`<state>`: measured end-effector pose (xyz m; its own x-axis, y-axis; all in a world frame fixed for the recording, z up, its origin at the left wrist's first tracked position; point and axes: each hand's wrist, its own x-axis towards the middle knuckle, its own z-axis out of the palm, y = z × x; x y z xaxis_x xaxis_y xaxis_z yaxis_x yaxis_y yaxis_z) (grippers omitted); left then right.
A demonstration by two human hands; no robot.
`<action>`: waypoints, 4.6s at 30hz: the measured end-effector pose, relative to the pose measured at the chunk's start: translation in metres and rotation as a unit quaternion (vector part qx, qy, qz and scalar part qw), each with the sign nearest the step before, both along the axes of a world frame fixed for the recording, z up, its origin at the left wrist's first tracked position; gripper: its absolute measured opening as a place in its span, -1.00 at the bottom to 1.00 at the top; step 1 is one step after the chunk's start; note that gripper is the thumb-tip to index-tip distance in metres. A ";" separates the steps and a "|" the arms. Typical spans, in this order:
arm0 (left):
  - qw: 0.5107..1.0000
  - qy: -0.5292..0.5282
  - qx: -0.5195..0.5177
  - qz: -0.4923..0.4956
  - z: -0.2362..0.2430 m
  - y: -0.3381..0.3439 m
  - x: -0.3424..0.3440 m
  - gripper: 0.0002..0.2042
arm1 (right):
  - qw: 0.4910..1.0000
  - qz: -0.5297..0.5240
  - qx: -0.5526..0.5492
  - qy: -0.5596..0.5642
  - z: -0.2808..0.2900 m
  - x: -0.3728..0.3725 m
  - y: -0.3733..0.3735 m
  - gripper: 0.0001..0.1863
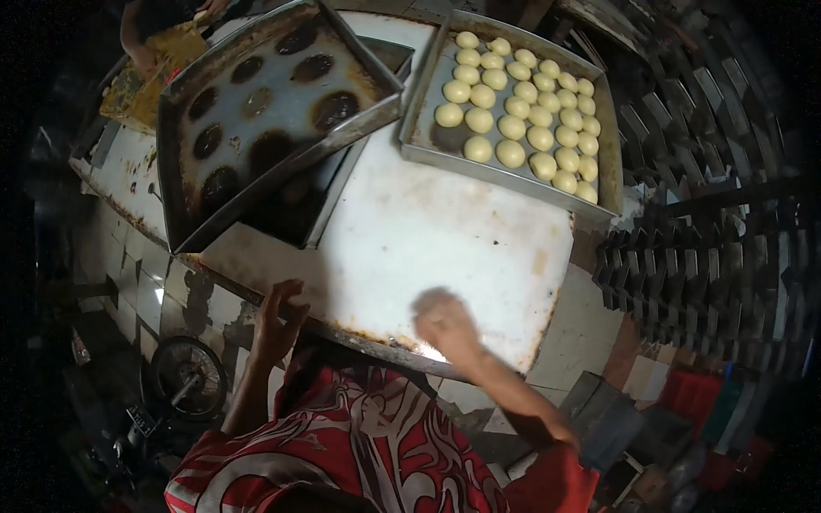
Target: The recorder is filling rounds of dough with a yellow mixture (possibly pineapple jam or similar) and placing them into metal trays.
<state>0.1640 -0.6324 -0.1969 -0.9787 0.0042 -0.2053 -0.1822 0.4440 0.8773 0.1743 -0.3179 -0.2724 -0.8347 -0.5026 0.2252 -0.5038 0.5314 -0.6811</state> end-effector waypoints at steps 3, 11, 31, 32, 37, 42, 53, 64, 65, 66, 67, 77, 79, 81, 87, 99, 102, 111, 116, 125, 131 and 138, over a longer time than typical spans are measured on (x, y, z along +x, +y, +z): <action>0.997 0.023 0.008 -0.066 -0.012 -0.020 0.004 -0.61 | 0.946 -0.276 0.126 0.111 0.034 -0.048 -0.002 -0.91; 0.935 -0.021 0.165 -0.314 0.011 -0.100 -0.047 -0.59 | 0.901 -0.369 0.210 0.083 0.026 -0.001 -0.069 -0.86; 0.918 -0.022 0.209 -0.336 0.014 -0.181 -0.048 -0.52 | 0.988 0.024 0.142 -0.059 0.198 -0.211 -0.301 -0.31; 0.928 -0.035 0.206 -0.308 0.014 -0.183 -0.042 -0.53 | 0.995 -0.033 0.076 -0.049 0.213 -0.212 -0.278 -0.44; 0.934 -0.080 0.287 -0.197 0.017 -0.121 -0.021 -0.71 | 0.885 -0.361 0.290 -0.051 0.150 -0.263 -0.010 -0.76; 0.931 -0.124 0.303 -0.161 0.011 -0.061 -0.004 -0.66 | 0.889 -0.222 0.401 -0.003 0.048 -0.289 0.095 -0.66; 0.670 -0.194 0.708 0.109 0.018 -0.080 0.016 -0.59 | 0.996 0.074 0.055 -0.014 0.159 -0.016 -0.261 -0.85; 0.639 0.173 0.660 0.354 0.015 -0.279 0.139 -0.66 | 0.975 0.061 -0.194 -0.087 0.054 -0.073 -0.595 -0.75; 0.639 0.171 0.655 0.364 0.022 -0.297 0.148 -0.65 | 0.985 0.006 -0.151 -0.087 0.059 -0.089 -0.612 -0.83; 0.641 0.170 0.652 0.368 0.031 -0.312 0.150 -0.63 | 0.992 -0.036 -0.121 -0.008 0.060 -0.119 -0.623 -0.85; 0.640 0.173 0.652 0.368 0.030 -0.323 0.146 -0.63 | 0.995 -0.067 -0.062 0.048 0.059 -0.155 -0.627 -0.84; 0.729 0.013 0.541 0.419 -0.027 -0.396 -0.006 -0.69 | 0.988 -0.142 0.034 0.043 0.024 -0.221 -0.636 -0.79; 0.796 0.037 0.471 0.378 -0.017 -0.408 -0.048 -0.65 | 0.979 -0.136 -0.145 -0.047 0.052 -0.203 -0.648 -0.92; 0.895 0.099 0.379 0.211 -0.002 -0.406 -0.090 -0.63 | 0.971 -0.134 -0.195 0.028 0.098 -0.209 -0.664 -0.90; 0.789 0.020 0.613 -0.039 0.100 -0.450 -0.165 -0.47 | 0.976 -0.179 -0.088 0.090 0.268 -0.353 -0.672 -0.85; 0.730 -0.315 0.606 0.041 0.029 -0.631 -0.239 -0.57 | 0.768 0.212 0.568 -0.207 0.142 -0.578 -0.732 -0.76; 0.742 -0.288 0.604 0.041 0.017 -0.652 -0.258 -0.58 | 0.809 0.219 0.510 -0.191 0.150 -0.569 -0.728 -0.78; 0.673 -0.187 0.715 -0.022 0.058 -0.623 -0.326 -0.51 | 0.930 -0.131 0.239 -0.247 0.307 -0.450 -0.709 -0.85; 0.576 -0.194 0.794 0.006 0.090 -0.591 -0.334 -0.51 | 0.957 -0.215 -0.124 -0.154 0.243 -0.339 -0.695 -0.88; 0.615 -0.050 0.775 0.138 0.072 -0.554 -0.260 -0.34 | 0.943 -0.224 -0.220 -0.112 0.052 -0.261 -0.667 -0.92; 0.717 -0.036 0.673 0.179 0.043 -0.522 -0.171 -0.28 | 0.978 -0.198 0.004 0.062 0.045 -0.216 -0.647 -0.80; 0.738 -0.051 0.668 0.087 0.031 -0.494 -0.087 -0.34 | 0.843 0.165 -0.116 -0.499 0.149 -0.215 -0.666 -0.75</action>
<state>0.0774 -1.1261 -0.1664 -0.9678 0.1459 -0.2049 -0.2304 -0.8413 0.4891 -0.0402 -0.9844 -0.1236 -0.4896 -0.7839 -0.3818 0.2875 0.2682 -0.9195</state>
